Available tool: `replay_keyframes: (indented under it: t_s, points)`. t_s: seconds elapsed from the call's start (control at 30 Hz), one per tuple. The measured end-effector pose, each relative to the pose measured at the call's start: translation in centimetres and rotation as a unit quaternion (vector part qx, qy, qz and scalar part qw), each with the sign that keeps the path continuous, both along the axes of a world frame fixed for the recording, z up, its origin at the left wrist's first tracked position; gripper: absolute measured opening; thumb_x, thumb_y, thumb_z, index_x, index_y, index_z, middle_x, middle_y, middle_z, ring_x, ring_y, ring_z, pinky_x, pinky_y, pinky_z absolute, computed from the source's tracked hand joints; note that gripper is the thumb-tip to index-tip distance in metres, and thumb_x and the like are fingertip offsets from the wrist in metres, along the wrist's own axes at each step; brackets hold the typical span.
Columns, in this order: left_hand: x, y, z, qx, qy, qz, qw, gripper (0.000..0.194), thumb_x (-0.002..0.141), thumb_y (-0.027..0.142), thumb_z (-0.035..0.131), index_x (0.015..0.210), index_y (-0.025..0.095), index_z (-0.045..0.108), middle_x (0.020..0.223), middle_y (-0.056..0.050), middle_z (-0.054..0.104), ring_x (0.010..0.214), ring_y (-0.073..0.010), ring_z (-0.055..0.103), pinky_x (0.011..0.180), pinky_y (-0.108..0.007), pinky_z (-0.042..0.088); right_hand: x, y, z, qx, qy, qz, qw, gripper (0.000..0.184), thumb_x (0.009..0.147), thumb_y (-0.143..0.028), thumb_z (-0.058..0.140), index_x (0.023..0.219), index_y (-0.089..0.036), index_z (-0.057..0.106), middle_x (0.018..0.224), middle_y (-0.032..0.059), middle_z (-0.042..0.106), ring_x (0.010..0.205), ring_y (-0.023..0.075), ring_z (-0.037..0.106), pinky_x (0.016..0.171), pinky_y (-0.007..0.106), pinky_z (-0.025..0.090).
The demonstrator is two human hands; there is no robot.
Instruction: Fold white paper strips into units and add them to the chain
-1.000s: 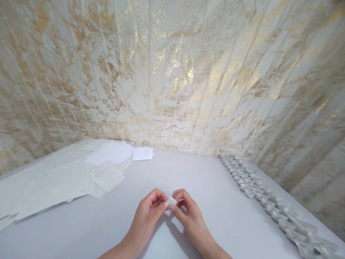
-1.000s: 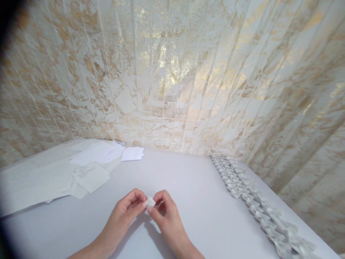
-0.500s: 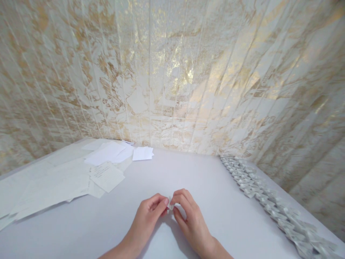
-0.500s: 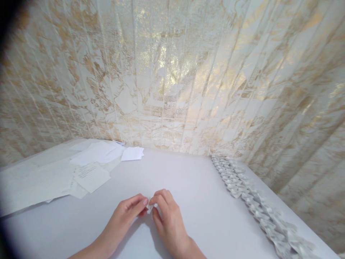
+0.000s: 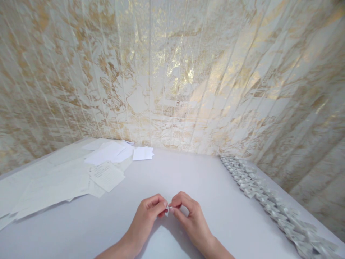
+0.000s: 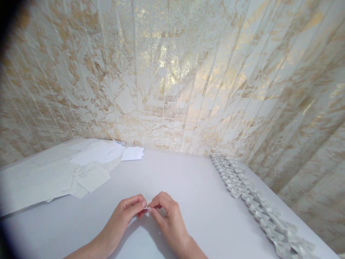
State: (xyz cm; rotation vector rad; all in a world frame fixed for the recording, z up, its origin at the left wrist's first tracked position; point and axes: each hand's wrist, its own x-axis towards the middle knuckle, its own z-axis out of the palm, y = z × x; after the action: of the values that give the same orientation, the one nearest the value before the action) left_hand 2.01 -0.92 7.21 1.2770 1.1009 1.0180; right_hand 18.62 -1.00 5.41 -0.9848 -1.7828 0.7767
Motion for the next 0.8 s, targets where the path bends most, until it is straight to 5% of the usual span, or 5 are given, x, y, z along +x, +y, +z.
replay_keyframes:
  t_s: [0.27, 0.47, 0.8]
  points:
    - [-0.1, 0.1, -0.2, 0.018, 0.001, -0.033, 0.999, 0.029, 0.077, 0.045, 0.053, 0.058, 0.022, 0.049, 0.059, 0.004, 0.043, 0.063, -0.0170, 0.039, 0.065, -0.030, 0.030, -0.3, 0.0, -0.1, -0.129, 0.126, 0.028, 0.983, 0.032, 0.088, -0.048, 0.066, 0.076, -0.019, 0.062, 0.073, -0.0001, 0.063, 0.071, 0.0167, 0.055, 0.071, 0.029, 0.040]
    - [0.1, -0.2, -0.9, 0.049, 0.007, -0.064, 0.997, 0.043, 0.084, 0.061, 0.054, 0.066, 0.022, 0.049, 0.064, 0.005, 0.039, 0.065, -0.0160, 0.037, 0.063, -0.027, 0.030, -0.4, 0.2, -0.5, -0.132, 0.190, 0.020, 0.973, 0.031, 0.083, -0.051, 0.072, 0.092, -0.023, 0.060, 0.073, -0.0030, 0.058, 0.070, 0.0166, 0.054, 0.069, 0.030, 0.039]
    - [0.2, 0.0, -1.2, 0.055, 0.020, -0.058, 0.997, 0.034, 0.084, 0.049, 0.055, 0.067, 0.021, 0.050, 0.064, 0.006, 0.039, 0.064, -0.0147, 0.036, 0.061, -0.027, 0.029, -0.3, 0.3, -0.6, -0.128, 0.164, 0.010, 0.978, 0.025, 0.084, -0.041, 0.071, 0.098, -0.025, 0.059, 0.070, -0.0049, 0.054, 0.069, 0.0163, 0.050, 0.070, 0.030, 0.037]
